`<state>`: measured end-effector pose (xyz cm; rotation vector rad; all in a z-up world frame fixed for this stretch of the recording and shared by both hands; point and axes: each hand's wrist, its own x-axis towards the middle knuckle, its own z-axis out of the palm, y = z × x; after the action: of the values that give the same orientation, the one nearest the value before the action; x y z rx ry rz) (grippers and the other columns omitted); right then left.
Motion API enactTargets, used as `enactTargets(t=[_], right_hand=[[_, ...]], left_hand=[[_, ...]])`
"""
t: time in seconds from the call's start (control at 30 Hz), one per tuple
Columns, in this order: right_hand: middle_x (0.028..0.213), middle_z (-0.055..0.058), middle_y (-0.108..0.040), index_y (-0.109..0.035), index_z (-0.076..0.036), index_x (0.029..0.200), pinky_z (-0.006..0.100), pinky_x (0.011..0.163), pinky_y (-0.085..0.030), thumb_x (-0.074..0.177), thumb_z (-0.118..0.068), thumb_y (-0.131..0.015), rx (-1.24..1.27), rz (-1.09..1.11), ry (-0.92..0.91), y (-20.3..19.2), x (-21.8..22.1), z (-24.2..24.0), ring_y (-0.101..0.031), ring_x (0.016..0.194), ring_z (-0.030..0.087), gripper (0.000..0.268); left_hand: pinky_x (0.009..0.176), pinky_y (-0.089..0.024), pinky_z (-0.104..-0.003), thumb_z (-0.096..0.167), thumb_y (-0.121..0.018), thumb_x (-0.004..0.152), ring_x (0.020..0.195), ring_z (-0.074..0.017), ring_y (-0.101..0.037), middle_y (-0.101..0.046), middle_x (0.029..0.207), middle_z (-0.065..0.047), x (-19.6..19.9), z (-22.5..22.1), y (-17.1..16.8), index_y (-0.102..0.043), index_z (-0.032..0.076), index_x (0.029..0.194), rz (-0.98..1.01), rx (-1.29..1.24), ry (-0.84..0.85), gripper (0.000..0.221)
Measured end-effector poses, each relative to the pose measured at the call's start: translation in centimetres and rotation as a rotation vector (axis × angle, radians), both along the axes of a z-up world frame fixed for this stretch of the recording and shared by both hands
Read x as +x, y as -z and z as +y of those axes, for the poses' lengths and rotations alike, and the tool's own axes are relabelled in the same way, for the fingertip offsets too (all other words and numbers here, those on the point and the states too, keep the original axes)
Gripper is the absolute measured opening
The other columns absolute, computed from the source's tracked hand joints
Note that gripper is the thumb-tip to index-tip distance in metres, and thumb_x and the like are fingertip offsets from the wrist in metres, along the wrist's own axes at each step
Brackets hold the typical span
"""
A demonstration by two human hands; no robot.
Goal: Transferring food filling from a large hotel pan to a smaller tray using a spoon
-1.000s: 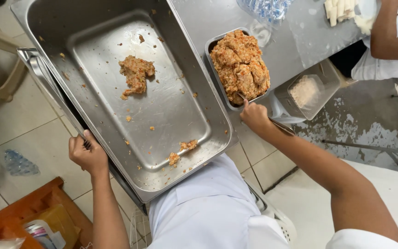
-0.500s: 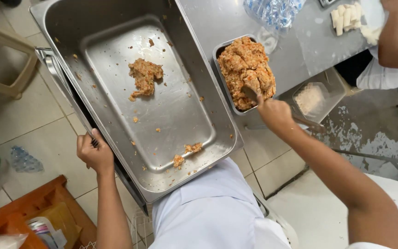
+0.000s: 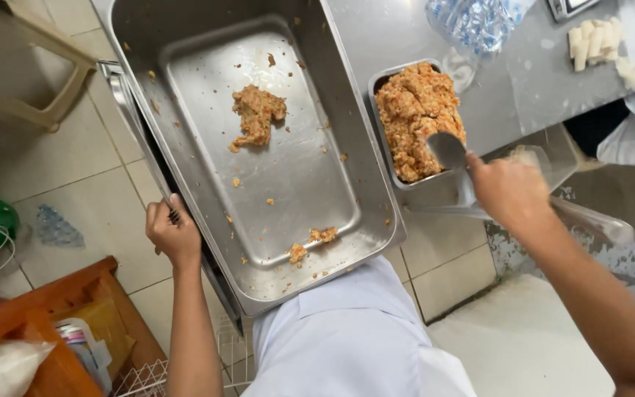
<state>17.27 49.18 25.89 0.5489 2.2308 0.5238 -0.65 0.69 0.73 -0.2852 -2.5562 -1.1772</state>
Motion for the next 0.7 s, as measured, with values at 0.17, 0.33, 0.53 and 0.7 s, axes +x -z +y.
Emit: enactTargets(t=[0.17, 0.33, 0.53, 0.7], right_hand=[[0.068, 0.005, -0.07, -0.057, -0.027, 0.149, 0.045, 0.051, -0.053, 0.095, -0.023, -0.054, -0.105, 0.434, -0.42, -1.6, -2.7, -3.7, -0.069, 0.054, 0.032, 0.053], [0.073, 0.021, -0.073, -0.061, -0.016, 0.143, 0.055, 0.052, -0.057, 0.093, -0.008, -0.056, -0.511, 0.655, -0.527, 7.2, -11.3, -8.0, -0.072, 0.06, 0.041, 0.051], [0.081, 0.015, -0.071, -0.059, -0.013, 0.143, 0.047, 0.051, -0.058, 0.09, -0.005, -0.057, -0.413, 0.792, -0.709, 17.5, -16.4, -11.9, -0.073, 0.06, 0.032, 0.053], [0.074, 0.012, -0.07, -0.06, -0.002, 0.141, 0.04, 0.048, -0.056, 0.091, -0.003, -0.054, -0.33, 0.633, -0.792, 18.7, -16.0, -12.4, -0.072, 0.057, 0.027, 0.05]], left_hand=[[0.062, -0.039, -0.036, 0.009, -0.065, 0.111, 0.064, -0.0267, -0.048, -0.046, 0.075, -0.009, 0.4, -0.7, 0.9, -0.055, 0.003, 0.078, 0.005, 0.029, -0.054, 0.035], [0.065, -0.048, -0.038, 0.009, -0.069, 0.107, 0.067, -0.0367, -0.059, -0.049, 0.072, -0.01, 0.8, -0.5, -0.9, -0.064, 0.004, 0.083, 0.027, 0.026, -0.093, 0.025], [0.062, -0.049, -0.039, 0.016, -0.069, 0.106, 0.066, -0.0344, -0.06, -0.048, 0.071, -0.007, 1.3, -0.6, -1.4, -0.069, 0.009, 0.087, 0.001, -0.021, -0.138, 0.02], [0.061, -0.051, -0.038, 0.016, -0.067, 0.105, 0.067, -0.033, -0.063, -0.052, 0.072, -0.006, 1.5, -0.4, -1.1, -0.072, 0.008, 0.094, -0.031, 0.008, -0.121, 0.015]])
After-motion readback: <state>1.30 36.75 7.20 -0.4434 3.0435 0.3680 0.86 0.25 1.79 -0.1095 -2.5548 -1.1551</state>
